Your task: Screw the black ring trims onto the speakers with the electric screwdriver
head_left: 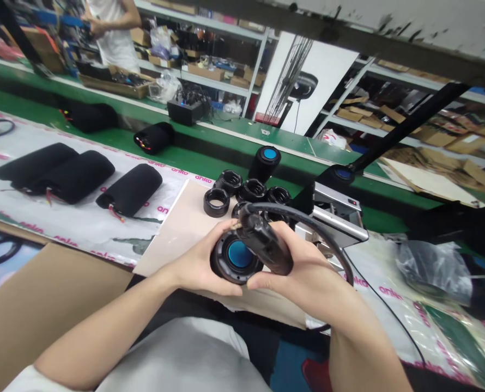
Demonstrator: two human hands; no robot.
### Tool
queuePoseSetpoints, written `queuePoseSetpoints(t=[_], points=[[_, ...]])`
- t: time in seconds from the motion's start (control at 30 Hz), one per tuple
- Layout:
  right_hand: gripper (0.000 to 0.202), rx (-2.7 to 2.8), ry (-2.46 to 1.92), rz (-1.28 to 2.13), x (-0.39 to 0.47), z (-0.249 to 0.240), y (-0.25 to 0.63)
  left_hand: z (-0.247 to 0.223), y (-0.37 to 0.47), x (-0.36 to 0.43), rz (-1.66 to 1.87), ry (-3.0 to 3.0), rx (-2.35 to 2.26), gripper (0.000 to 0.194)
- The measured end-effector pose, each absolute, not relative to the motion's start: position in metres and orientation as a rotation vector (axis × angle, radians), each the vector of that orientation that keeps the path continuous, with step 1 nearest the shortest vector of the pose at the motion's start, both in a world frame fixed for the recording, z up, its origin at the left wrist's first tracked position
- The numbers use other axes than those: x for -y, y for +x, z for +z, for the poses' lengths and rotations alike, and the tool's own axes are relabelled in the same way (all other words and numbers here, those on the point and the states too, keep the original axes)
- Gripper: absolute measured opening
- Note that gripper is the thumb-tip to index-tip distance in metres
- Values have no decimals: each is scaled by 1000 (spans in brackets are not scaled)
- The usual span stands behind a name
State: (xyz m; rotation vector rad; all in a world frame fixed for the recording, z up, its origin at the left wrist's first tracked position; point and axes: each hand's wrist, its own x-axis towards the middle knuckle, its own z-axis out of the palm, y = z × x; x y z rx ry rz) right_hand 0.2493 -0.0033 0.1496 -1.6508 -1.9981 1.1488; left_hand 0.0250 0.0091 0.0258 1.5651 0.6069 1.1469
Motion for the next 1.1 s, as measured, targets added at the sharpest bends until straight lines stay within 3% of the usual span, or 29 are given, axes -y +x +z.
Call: queuePoseSetpoints(t=[0.13, 0.27, 0.4, 0.53, 0.83, 1.1], points=[[60, 1903, -1613, 1129, 6, 138, 251, 31, 34, -6, 1297, 1509, -580, 119], [66, 1635, -1520, 1124, 14, 134, 268, 45, 39, 5, 1251, 1516, -804, 89], [42, 1069, -1165, 707, 19, 146, 300, 51, 35, 14, 1196, 1550, -896, 83], [45, 914, -837, 406, 12, 155, 323, 45, 34, 10, 1239, 1684, -966, 77], [45, 958, -897, 461, -38, 136, 324, 52, 88, -16, 1116, 1766, -731, 75], [55, 1003, -970, 534, -55, 127, 326, 51, 88, -15, 1104, 1728, -696, 75]])
